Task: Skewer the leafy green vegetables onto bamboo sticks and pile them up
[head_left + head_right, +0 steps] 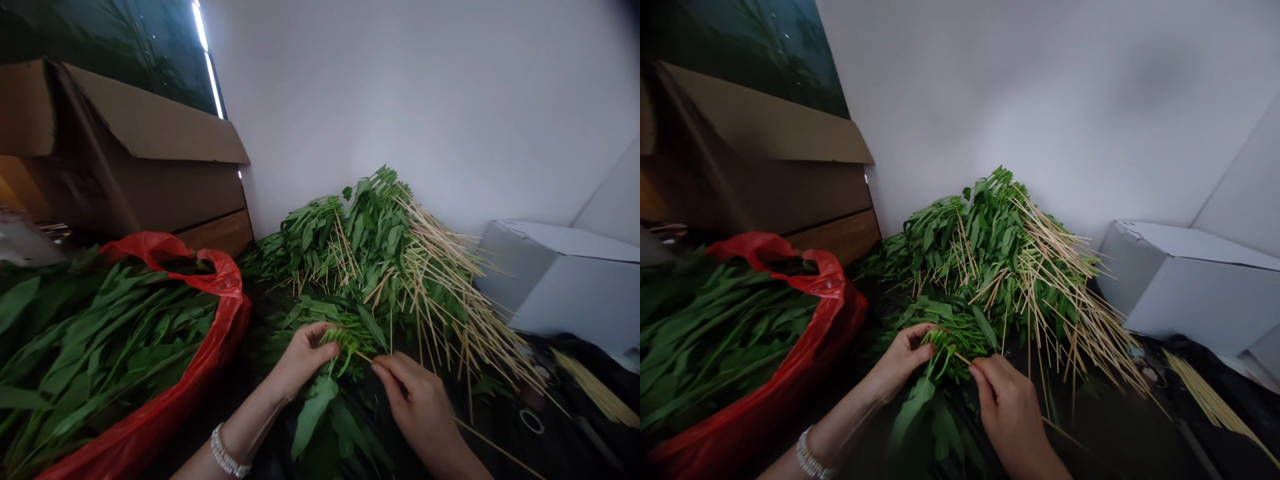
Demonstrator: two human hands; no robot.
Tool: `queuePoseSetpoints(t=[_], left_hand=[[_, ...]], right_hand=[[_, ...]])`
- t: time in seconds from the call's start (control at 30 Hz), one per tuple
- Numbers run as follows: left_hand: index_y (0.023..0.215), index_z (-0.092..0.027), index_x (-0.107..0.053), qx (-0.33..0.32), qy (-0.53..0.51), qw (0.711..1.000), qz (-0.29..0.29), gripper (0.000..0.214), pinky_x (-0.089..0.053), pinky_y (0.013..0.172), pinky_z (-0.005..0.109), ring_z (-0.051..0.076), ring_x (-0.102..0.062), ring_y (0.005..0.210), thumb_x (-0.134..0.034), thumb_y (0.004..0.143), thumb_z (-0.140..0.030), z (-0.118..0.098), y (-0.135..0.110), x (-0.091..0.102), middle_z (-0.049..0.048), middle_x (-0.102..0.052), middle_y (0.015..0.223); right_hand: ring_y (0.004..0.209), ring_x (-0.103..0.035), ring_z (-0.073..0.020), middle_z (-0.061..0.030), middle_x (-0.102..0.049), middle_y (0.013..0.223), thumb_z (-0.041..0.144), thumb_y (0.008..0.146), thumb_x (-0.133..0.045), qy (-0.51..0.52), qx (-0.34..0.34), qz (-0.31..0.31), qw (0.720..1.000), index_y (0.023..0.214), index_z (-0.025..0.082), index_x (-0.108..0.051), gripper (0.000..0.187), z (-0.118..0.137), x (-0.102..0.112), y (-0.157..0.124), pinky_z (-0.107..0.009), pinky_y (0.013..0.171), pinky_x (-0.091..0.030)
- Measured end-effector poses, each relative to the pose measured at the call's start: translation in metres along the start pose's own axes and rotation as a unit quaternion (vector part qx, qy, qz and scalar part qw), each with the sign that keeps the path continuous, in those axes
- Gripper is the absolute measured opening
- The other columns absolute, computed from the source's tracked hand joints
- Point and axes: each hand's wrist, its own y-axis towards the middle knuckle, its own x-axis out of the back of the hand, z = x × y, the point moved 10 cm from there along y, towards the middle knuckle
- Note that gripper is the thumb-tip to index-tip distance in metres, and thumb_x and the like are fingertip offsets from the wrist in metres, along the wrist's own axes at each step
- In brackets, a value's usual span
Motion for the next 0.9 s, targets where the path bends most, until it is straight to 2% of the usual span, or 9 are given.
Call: queuePoseSetpoints(t=[0.07, 0.2, 0.4, 0.57, 0.63, 0.7, 0.77, 0.9], left_hand=[[0.079, -0.014, -0.074, 0.026, -0.01, 0.999, 0.023, 0.024, -0.045, 0.065, 0.021, 0.013, -0.058, 0.066, -0.082, 0.063, -0.03, 0.006, -0.002, -0.005, 0.0024, -0.068, 0.073], [0.075, -0.012, -0.074, 0.061, -0.039, 0.997, 0.032, 0.021, -0.044, 0.061, 0.02, 0.01, -0.056, 0.059, -0.082, 0.064, -0.027, 0.015, -0.003, -0.007, 0.0016, -0.067, 0.068], [0.071, -0.011, -0.075, 0.061, -0.007, 0.998, 0.007, 0.022, -0.044, 0.06, 0.019, 0.01, -0.056, 0.057, -0.084, 0.061, -0.028, 0.019, -0.001, -0.004, 0.0025, -0.069, 0.066], [0.072, -0.013, -0.075, 0.042, 0.008, 0.998, 0.055, 0.023, -0.047, 0.065, 0.023, 0.014, -0.061, 0.063, -0.085, 0.058, -0.028, 0.02, -0.001, -0.016, 0.004, -0.071, 0.069], [0.081, -0.013, -0.076, 0.037, 0.014, 0.996, 0.082, 0.029, -0.048, 0.071, 0.025, 0.017, -0.064, 0.071, -0.086, 0.057, -0.028, 0.017, -0.002, -0.018, 0.0057, -0.073, 0.076], [0.102, -0.016, -0.072, 0.042, -0.002, 0.995, 0.089, 0.048, -0.048, 0.076, 0.027, 0.019, -0.065, 0.081, -0.085, 0.058, -0.03, 0.013, 0.0, -0.015, 0.0081, -0.074, 0.09], [0.111, -0.017, -0.069, 0.05, -0.028, 0.997, 0.054, 0.054, -0.047, 0.074, 0.026, 0.019, -0.066, 0.084, -0.083, 0.062, -0.034, 0.012, 0.003, -0.003, 0.0092, -0.073, 0.096], [0.079, -0.012, -0.075, 0.054, -0.021, 0.998, -0.031, 0.027, -0.046, 0.067, 0.023, 0.014, -0.063, 0.068, -0.082, 0.064, -0.034, 0.016, 0.007, 0.018, 0.0068, -0.074, 0.075]], right_hand=[[0.07, -0.061, -0.0134, -0.0018, -0.064, 0.077, 0.026, 0.095, -0.042, -0.003, 0.011, 0.0, 1.0, 0.089, 0.022, -0.063, 0.023, 0.004, -0.002, -0.001, -0.023, 0.065, -0.046], [0.07, -0.061, -0.0131, -0.0017, -0.063, 0.079, 0.023, 0.095, -0.041, -0.023, 0.015, 0.005, 1.0, 0.09, 0.021, -0.062, 0.022, 0.005, -0.008, -0.006, -0.023, 0.067, -0.046], [0.072, -0.062, -0.0141, -0.0026, -0.064, 0.081, 0.023, 0.095, -0.04, -0.02, -0.002, 0.016, 1.0, 0.09, 0.021, -0.062, 0.023, 0.0, -0.014, -0.008, -0.025, 0.071, -0.046], [0.07, -0.062, -0.0137, -0.0018, -0.064, 0.078, 0.024, 0.094, -0.042, 0.016, -0.021, 0.024, 0.999, 0.085, 0.022, -0.063, 0.023, 0.0, -0.017, -0.004, -0.024, 0.064, -0.046], [0.072, -0.062, -0.0139, -0.0018, -0.065, 0.079, 0.025, 0.094, -0.042, 0.018, -0.018, 0.023, 0.999, 0.086, 0.022, -0.063, 0.022, -0.001, -0.016, -0.003, -0.024, 0.066, -0.046], [0.074, -0.063, -0.0139, -0.0014, -0.065, 0.08, 0.025, 0.094, -0.043, 0.02, -0.014, 0.014, 1.0, 0.087, 0.022, -0.063, 0.021, -0.002, -0.013, -0.002, -0.024, 0.068, -0.046], [0.075, -0.063, -0.0134, -0.0005, -0.065, 0.081, 0.025, 0.093, -0.045, 0.022, -0.012, 0.005, 1.0, 0.087, 0.023, -0.063, 0.019, -0.005, -0.009, -0.002, -0.023, 0.069, -0.046], [0.073, -0.062, -0.0128, 0.0004, -0.065, 0.079, 0.024, 0.093, -0.046, 0.017, -0.012, -0.001, 1.0, 0.087, 0.023, -0.063, 0.018, -0.007, -0.007, -0.003, -0.023, 0.067, -0.045]])
